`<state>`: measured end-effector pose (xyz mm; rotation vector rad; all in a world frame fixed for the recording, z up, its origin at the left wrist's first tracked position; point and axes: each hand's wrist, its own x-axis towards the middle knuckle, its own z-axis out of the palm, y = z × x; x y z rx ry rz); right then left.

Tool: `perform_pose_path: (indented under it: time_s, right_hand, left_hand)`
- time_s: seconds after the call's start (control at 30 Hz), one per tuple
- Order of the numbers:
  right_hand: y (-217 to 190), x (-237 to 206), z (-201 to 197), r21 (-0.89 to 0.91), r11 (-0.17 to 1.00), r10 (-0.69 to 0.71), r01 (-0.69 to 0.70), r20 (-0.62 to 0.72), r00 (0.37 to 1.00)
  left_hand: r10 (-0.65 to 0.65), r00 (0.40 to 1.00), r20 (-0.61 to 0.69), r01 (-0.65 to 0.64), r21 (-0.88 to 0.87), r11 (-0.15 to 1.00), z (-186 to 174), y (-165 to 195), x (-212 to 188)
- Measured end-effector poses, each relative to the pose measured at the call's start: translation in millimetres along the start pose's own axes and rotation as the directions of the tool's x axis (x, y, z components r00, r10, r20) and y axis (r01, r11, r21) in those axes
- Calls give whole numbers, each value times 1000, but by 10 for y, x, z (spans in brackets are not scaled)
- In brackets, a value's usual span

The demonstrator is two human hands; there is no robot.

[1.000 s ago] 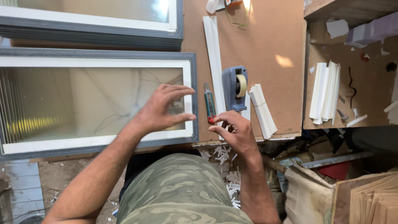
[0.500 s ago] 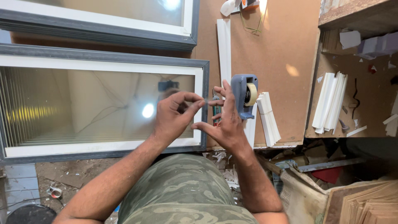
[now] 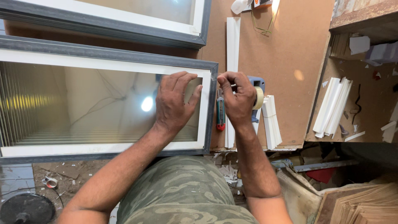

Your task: The person assembles picture frames by placing white plastic strips into the grooves of gray frames. They press the strips into place, adjust alignment, and stack completed frames on the table.

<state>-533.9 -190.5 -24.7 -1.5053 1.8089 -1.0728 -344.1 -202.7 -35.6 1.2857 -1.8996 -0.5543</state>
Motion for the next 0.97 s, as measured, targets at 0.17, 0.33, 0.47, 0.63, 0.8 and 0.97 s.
perform_pose_path:
  time_s: [0.17, 0.33, 0.47, 0.63, 0.8, 0.97]
  right_hand:
    - [68, 339, 5, -17, 993, -106, 113, 239, 965]
    - [55, 479, 85, -197, 942, -193, 271, 344, 919]
    - [70, 514, 138, -279, 903, -214, 326, 367, 905]
    - [115, 520, 172, -307, 892, -214, 333, 362, 907]
    - [119, 485, 191, -361, 855, -255, 372, 333, 908]
    - [79, 399, 134, -516, 836, -102, 188, 190, 977]
  left_hand:
    - [18, 989, 147, -30, 84, 996, 153, -262, 19]
    - [32, 984, 174, -53, 118, 992, 240, -357, 4]
    - [27, 983, 184, -51, 127, 991, 257, -373, 3]
    - [36, 983, 182, -64, 148, 987, 266, -395, 15]
    - [44, 980, 193, -74, 156, 985, 271, -382, 11]
    - [17, 968, 250, -63, 175, 983, 269, -323, -11]
